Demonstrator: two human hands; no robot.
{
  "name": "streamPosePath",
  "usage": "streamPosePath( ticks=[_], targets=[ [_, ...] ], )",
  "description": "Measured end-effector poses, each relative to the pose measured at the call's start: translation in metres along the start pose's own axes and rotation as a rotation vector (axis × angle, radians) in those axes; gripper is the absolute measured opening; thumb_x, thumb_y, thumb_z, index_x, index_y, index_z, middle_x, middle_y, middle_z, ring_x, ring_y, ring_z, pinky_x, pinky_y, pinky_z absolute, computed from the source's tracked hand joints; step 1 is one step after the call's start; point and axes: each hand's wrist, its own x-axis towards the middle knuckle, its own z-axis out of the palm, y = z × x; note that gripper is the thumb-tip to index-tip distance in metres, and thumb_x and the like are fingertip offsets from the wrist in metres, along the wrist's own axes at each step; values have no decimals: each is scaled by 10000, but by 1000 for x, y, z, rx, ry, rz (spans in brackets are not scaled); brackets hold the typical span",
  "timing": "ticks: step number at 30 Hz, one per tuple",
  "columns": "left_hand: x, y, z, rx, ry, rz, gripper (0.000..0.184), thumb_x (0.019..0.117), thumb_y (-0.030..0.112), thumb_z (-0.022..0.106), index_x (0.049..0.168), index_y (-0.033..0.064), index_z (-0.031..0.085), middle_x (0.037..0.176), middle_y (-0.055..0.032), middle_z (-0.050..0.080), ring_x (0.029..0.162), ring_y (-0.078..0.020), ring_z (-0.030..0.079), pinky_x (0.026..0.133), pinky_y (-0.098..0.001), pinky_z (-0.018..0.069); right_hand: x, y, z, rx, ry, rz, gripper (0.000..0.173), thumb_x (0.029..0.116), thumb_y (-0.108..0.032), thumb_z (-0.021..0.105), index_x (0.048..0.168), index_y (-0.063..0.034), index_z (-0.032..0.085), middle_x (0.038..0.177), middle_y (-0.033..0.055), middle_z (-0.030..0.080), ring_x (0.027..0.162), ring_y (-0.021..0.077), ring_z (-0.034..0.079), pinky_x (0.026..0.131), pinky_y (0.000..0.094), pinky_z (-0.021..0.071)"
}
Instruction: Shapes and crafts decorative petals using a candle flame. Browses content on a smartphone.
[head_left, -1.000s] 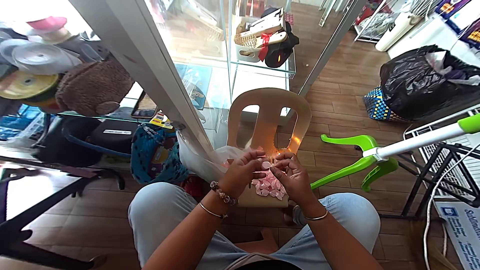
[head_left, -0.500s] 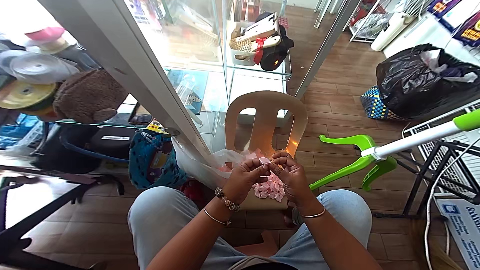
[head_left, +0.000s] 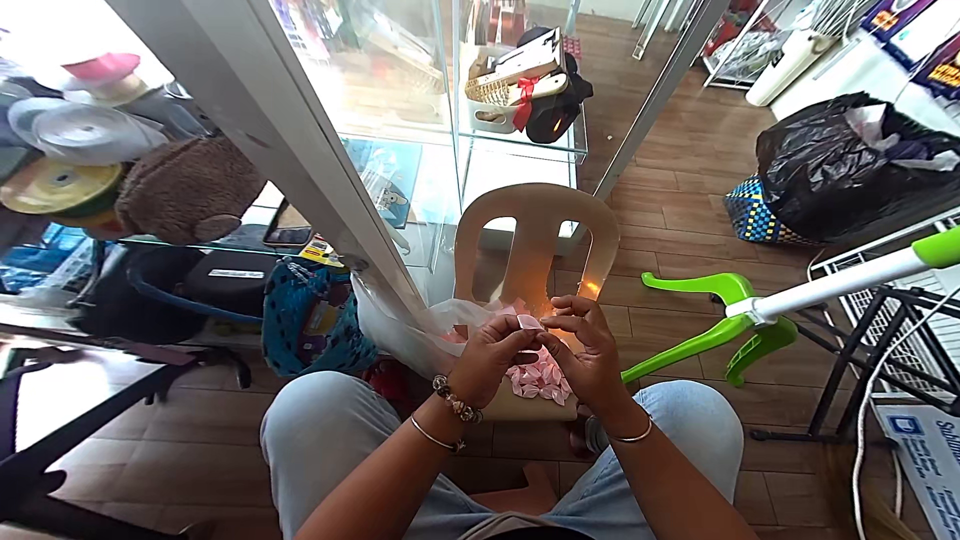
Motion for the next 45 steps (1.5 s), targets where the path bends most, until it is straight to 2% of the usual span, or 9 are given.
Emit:
streamPosePath(
  ticks=[9, 16, 21, 26, 29, 32, 37, 41, 45],
  targets=[
    [1, -1, 1, -20, 8, 17, 98, 1015, -41, 530, 1013, 4, 618, 882, -66, 715, 802, -138, 714, 776, -291, 608, -3, 1, 1, -89, 11, -53, 120, 943, -198, 726, 966, -94, 781, 1193, 104, 622, 1093, 115, 591, 958, 247, 510],
    [2, 2, -1, 22, 57, 39, 97, 1015, -22, 562, 993, -21, 657, 885, -96, 732, 792, -153, 725, 768, -293, 615, -11, 3, 10, -192, -4, -82, 203, 965, -194, 661, 1083, -112, 803, 1249, 135, 657, 1120, 201, 601, 975, 352, 496],
    [2, 3, -6, 94, 46, 38, 59, 974, -49, 620, 1001, -35, 671, 901, -93, 744, 829, -158, 738, 795, -298, 618, -18, 6, 7, -425, -27, -155, 274, 967, -191, 596, 1157, -181, 793, 1279, 149, 662, 1180, 310, 585, 973, 460, 469],
    [6, 1, -4, 100, 59, 48, 77, 1000, -17, 595, 979, -29, 668, 882, -94, 742, 809, -158, 734, 775, -296, 615, -19, 5, 4, -536, -32, -209, 285, 959, -182, 590, 1160, -209, 791, 1289, 148, 656, 1202, 332, 575, 978, 474, 461],
    [7, 2, 0, 58, 65, 33, 101, 1021, -8, 559, 976, -10, 650, 861, -83, 723, 787, -146, 718, 752, -286, 608, -18, 1, 0, -189, -41, -20, 270, 973, -182, 592, 1154, -116, 782, 1320, 168, 616, 1201, 251, 568, 1011, 400, 474],
    [9, -1, 2, 108, 45, 64, 79, 1009, -13, 576, 980, -2, 649, 867, -65, 721, 793, -136, 717, 758, -279, 610, -13, -6, -5, 240, -2, 305, 288, 961, -142, 606, 1166, 36, 700, 1323, 168, 582, 1162, 158, 609, 936, 271, 553],
    [12, -8, 1, 254, -2, 150, 42, 987, -4, 619, 985, 6, 659, 871, -28, 721, 805, -112, 714, 770, -274, 612, -4, -12, -6, 569, 20, 717, 193, 979, -108, 617, 1107, 15, 693, 1184, 84, 645, 1029, 120, 639, 892, 287, 561],
    [14, -12, -1, 305, -35, 193, 45, 987, 14, 629, 986, 11, 674, 870, -21, 725, 796, -100, 712, 757, -267, 613, -1, -13, -4, 625, 63, 775, 81, 963, -34, 632, 989, 9, 696, 1144, 86, 666, 970, 118, 654, 852, 277, 575],
    [15, -14, -3, 353, -47, 234, 39, 983, 28, 638, 984, 21, 676, 866, -2, 719, 793, -83, 705, 760, -255, 609, 1, -17, -7, 697, 47, 841, 99, 978, -9, 579, 959, 3, 675, 1108, 73, 658, 944, 121, 653, 841, 284, 578]
  ],
)
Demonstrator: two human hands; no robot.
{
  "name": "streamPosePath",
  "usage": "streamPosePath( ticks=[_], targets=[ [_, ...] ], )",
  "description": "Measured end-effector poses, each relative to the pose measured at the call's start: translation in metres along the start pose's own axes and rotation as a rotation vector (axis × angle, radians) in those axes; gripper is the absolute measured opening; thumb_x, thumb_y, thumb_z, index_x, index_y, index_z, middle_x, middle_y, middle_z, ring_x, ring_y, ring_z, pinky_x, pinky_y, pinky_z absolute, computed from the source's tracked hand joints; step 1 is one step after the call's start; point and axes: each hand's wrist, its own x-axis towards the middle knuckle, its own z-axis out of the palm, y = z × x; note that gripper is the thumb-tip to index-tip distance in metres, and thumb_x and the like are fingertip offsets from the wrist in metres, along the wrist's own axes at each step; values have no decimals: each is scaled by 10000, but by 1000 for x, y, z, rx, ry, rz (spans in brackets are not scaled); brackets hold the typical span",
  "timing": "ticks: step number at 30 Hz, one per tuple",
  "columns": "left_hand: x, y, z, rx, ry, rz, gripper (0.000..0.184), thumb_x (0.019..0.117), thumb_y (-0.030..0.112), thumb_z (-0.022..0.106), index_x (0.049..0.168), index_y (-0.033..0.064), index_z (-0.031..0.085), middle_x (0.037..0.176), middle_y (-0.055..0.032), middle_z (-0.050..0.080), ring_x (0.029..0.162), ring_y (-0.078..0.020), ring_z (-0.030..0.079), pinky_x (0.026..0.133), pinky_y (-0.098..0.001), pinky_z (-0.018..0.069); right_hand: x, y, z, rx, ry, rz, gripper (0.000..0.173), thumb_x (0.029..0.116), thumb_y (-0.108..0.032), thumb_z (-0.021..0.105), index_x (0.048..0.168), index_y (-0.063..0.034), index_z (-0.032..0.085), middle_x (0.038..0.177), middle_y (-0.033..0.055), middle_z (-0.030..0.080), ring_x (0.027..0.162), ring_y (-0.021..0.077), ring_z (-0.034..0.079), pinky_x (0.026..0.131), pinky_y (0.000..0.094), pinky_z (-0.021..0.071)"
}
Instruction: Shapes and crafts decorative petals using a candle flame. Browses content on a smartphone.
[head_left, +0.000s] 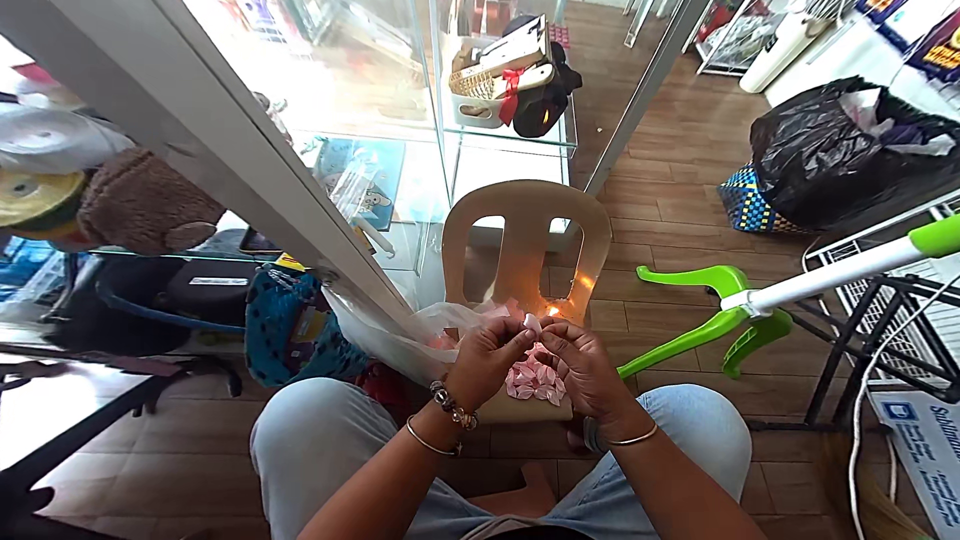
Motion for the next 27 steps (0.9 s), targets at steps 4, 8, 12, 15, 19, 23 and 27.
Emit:
streamPosePath(
  ticks=[4, 8, 12, 15, 19, 23, 27],
  targets=[
    [-1, -6, -1, 55, -19, 98, 45, 974, 32, 651, 992, 24, 691, 893, 13, 719, 803, -56, 689, 764, -235, 595, -1, -7, 1, 163, -2, 199, 142, 1032, 0, 483, 1023, 5, 624, 982, 84, 683, 911, 157, 682, 830, 328, 590],
    [0, -11, -7, 75, -71, 178, 37, 948, 45, 681, 960, 24, 709, 1057, -19, 669, 953, -56, 662, 831, -231, 586, -3, -10, -1, 230, -49, 290, 130, 1016, 1, 486, 1018, -19, 615, 958, 81, 699, 898, 168, 695, 816, 348, 593],
    [0, -14, -10, 8, -141, 182, 35, 936, 29, 698, 964, 28, 719, 1064, -11, 661, 980, -69, 664, 839, -245, 599, -3, -7, -8, 276, -152, 387, 94, 994, -23, 543, 974, -55, 629, 968, 88, 713, 904, 191, 705, 812, 370, 595],
    [-1, -15, -11, -54, -238, 165, 57, 954, 36, 677, 1008, 28, 694, 1111, 0, 653, 999, -60, 656, 878, -247, 587, -3, -1, -13, 321, -265, 425, 31, 962, -63, 633, 988, -77, 641, 980, 91, 718, 904, 194, 711, 810, 372, 597],
    [-4, -5, -15, -78, -381, 52, 140, 985, 54, 626, 1099, 11, 695, 1278, -4, 631, 1102, -37, 631, 959, -236, 549, -5, 1, -14, 353, -345, 456, 196, 909, -70, 718, 1086, -100, 640, 1012, 75, 716, 937, 202, 707, 826, 394, 599],
    [-2, -5, -20, -155, -410, 75, 66, 945, 40, 683, 992, 82, 703, 1245, 34, 646, 1088, -37, 632, 937, -245, 554, -6, 5, -15, 349, -354, 457, 124, 895, -66, 737, 967, -121, 652, 982, 63, 721, 924, 188, 708, 821, 385, 598],
    [-4, -3, -13, -160, -284, 74, 78, 962, 25, 633, 1000, 88, 659, 1097, 51, 650, 979, -21, 633, 886, -224, 553, -7, -3, -7, 238, -219, 330, 110, 925, -25, 679, 900, -104, 608, 933, 42, 699, 849, 143, 690, 779, 325, 595]
  ],
)
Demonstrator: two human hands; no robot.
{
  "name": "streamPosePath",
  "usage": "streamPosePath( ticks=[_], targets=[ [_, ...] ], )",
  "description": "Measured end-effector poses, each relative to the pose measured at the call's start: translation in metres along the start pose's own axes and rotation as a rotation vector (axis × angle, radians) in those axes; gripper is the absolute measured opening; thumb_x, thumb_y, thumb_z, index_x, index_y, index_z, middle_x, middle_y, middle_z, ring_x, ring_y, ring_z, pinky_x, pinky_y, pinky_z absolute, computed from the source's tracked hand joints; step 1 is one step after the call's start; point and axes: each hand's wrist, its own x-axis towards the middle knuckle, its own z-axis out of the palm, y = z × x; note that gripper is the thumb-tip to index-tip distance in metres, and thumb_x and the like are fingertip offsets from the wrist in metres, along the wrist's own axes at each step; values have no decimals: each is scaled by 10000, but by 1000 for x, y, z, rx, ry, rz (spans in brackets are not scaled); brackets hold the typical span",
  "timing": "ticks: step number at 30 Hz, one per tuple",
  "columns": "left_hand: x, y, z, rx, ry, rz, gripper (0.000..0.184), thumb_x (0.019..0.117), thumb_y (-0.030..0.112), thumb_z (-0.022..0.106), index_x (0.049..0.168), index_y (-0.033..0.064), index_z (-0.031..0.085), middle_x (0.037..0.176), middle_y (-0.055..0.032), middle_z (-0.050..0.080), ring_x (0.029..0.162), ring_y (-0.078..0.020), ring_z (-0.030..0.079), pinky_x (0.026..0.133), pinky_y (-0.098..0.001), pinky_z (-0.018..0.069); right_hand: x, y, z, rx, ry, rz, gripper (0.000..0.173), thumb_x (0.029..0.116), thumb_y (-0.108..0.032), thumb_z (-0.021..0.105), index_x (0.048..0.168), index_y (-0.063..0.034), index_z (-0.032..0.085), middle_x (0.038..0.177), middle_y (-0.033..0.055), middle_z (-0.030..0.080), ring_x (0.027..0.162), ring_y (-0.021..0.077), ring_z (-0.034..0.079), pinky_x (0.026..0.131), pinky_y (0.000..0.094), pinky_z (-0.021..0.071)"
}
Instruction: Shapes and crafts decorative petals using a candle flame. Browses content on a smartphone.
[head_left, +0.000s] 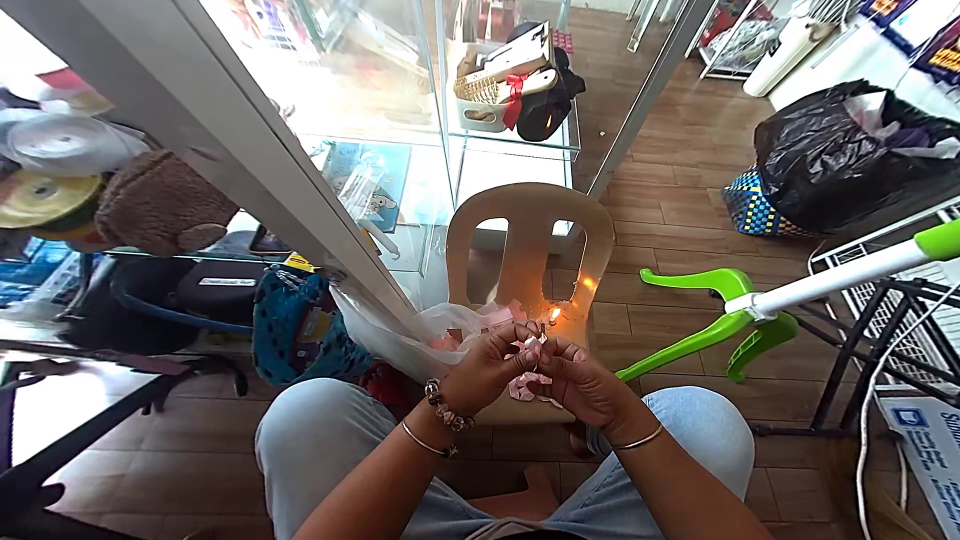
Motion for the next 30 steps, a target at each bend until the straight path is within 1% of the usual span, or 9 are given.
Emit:
streamPosePath(
  ticks=[4, 9, 14, 17, 19, 22, 24, 27, 30],
  targets=[
    [2, -4, 15, -73, 172, 7, 137, 1012, 28, 527, 1043, 103, 637, 1004, 73, 674, 976, -16, 626, 908, -234, 519, 1, -4, 4, -257, 97, -352, 27, 961, -83, 629, 975, -91, 608, 905, -17, 643, 822, 69, 631, 783, 258, 557],
    [8, -11, 24, -213, 285, 26, 145, 1019, 1, 514, 1062, 71, 634, 1002, 18, 693, 979, -64, 656, 942, -269, 536, 0, 1, 4, -423, 43, -615, 238, 919, -54, 713, 1140, 9, 654, 1040, 30, 713, 950, 76, 686, 867, 251, 583],
    [12, -14, 33, -222, 280, 65, 162, 977, -46, 576, 1001, 84, 669, 981, 26, 697, 943, -49, 656, 894, -242, 549, 2, 8, 2, -467, 149, -756, 106, 913, -17, 715, 1011, 16, 739, 976, 21, 735, 847, 34, 683, 794, 200, 585],
    [14, -13, 35, -202, 293, 30, 147, 964, -52, 596, 997, 76, 662, 972, 12, 693, 932, -70, 659, 888, -261, 556, 3, 6, -4, -615, 180, -840, 101, 954, -50, 674, 1013, 20, 714, 963, 24, 723, 862, 37, 684, 822, 208, 588],
    [17, -12, 35, -112, 263, 20, 165, 955, -36, 623, 1082, 67, 647, 1025, -5, 696, 948, -85, 667, 885, -271, 563, 3, 5, -8, -758, 219, -867, 116, 990, -89, 627, 1021, 12, 676, 950, 18, 694, 866, 17, 663, 817, 188, 570],
    [21, -15, 26, 257, 117, 120, 440, 937, 79, 688, 1357, 38, 560, 1249, -38, 647, 1118, -103, 628, 969, -296, 529, 2, 4, -20, -1032, 280, -895, 184, 1024, -153, 578, 1047, 6, 667, 998, 68, 681, 979, 83, 647, 917, 246, 535],
    [23, -11, 24, 471, 68, 179, 357, 942, 125, 712, 1277, 26, 640, 1245, -51, 668, 1174, -107, 608, 1028, -330, 489, 0, 4, -26, -1147, 296, -902, 207, 1029, -159, 553, 1067, 8, 669, 1027, 99, 688, 1028, 155, 650, 959, 323, 522],
    [27, -10, 23, 633, 58, 184, 175, 957, 184, 710, 1108, 100, 739, 1109, -2, 715, 1116, -100, 631, 1020, -357, 494, -3, 5, -33, -1206, 326, -888, 222, 1036, -166, 541, 1064, 5, 680, 1044, 114, 690, 1028, 190, 652, 949, 346, 528],
    [29, -10, 23, 813, 38, 132, 197, 979, 271, 680, 1103, 132, 744, 1092, 10, 719, 1112, -120, 635, 1030, -447, 465, -8, 3, -38, -1249, 352, -868, 214, 1041, -180, 537, 1048, -19, 678, 1032, 105, 685, 1007, 203, 648, 928, 365, 528]
  ],
)
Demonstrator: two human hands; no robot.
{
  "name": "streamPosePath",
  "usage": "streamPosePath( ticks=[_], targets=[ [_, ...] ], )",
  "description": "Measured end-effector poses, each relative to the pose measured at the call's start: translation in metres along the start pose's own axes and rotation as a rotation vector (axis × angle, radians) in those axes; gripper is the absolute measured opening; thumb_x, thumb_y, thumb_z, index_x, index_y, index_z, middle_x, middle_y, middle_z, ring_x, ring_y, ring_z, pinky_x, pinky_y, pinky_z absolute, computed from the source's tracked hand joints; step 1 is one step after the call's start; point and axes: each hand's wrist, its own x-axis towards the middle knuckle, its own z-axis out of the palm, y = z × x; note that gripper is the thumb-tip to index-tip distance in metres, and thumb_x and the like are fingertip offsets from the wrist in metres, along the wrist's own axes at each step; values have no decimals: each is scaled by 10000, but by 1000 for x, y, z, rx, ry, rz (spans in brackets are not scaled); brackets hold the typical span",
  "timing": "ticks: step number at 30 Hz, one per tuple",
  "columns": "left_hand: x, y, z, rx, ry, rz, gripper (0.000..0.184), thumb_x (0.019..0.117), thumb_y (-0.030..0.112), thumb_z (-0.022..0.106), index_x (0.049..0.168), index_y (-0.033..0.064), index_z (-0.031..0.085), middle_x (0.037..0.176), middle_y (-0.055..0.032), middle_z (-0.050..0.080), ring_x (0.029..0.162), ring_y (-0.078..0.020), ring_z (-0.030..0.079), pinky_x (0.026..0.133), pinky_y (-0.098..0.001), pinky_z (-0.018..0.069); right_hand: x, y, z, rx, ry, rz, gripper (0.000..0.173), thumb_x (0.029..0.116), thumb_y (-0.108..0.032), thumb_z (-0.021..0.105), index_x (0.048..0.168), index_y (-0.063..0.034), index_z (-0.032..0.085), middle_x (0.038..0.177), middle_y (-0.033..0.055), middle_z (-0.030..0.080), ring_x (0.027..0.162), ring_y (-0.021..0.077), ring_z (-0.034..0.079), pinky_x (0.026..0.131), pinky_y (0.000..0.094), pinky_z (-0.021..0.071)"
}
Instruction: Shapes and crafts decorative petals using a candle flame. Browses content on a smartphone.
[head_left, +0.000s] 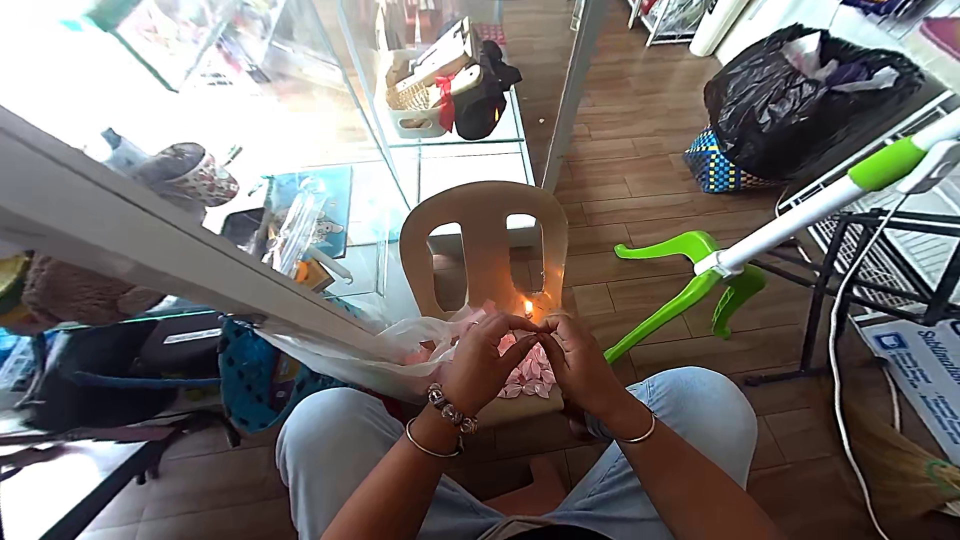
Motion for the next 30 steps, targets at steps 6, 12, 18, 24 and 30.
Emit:
streamPosePath(
  ticks=[6, 12, 18, 24, 30],
  targets=[
    [10, 17, 4, 321, -92, -48, 256, 1016, 264, 587, 1093, 65, 729, 1079, -86, 725, 1099, -249, 656, 1034, -553, 415, 3, -3, -12, 8, -44, 131, 251, 1038, -203, 539, 1057, -9, 698, 1038, 128, 697, 1027, 254, 648, 946, 407, 513],
    [36, -21, 34, 58, -93, -351, 220, 1038, 150, 557, 1114, -40, 638, 887, -86, 638, 767, -120, 596, 753, -310, 516, 19, -2, -60, 150, 136, 322, 344, 1027, -225, 590, 1263, 24, 609, 1208, 184, 645, 1087, 271, 649, 929, 459, 548],
    [58, -77, 71, 94, -50, -610, 248, 1061, 121, 519, 1162, -81, 621, 948, -141, 650, 830, -155, 615, 825, -326, 516, 18, 0, -90, 395, 400, 427, 318, 1055, -288, 566, 1244, -32, 579, 1180, 115, 617, 1012, 166, 625, 822, 342, 533],
    [77, -87, 87, 260, -102, -679, 284, 1059, 122, 499, 1229, -76, 611, 1054, -206, 663, 930, -247, 642, 894, -405, 514, 17, 2, -96, 444, 413, 430, 314, 1055, -291, 566, 1229, -30, 581, 1143, 122, 623, 971, 181, 623, 792, 355, 533],
    [86, -93, 95, 347, -137, -714, 296, 1054, 119, 504, 1264, -62, 609, 1123, -228, 664, 998, -281, 659, 933, -424, 518, 16, 1, -101, 475, 413, 425, 316, 1050, -315, 571, 1210, -43, 594, 1114, 122, 606, 893, 180, 616, 725, 350, 531]
  ],
)
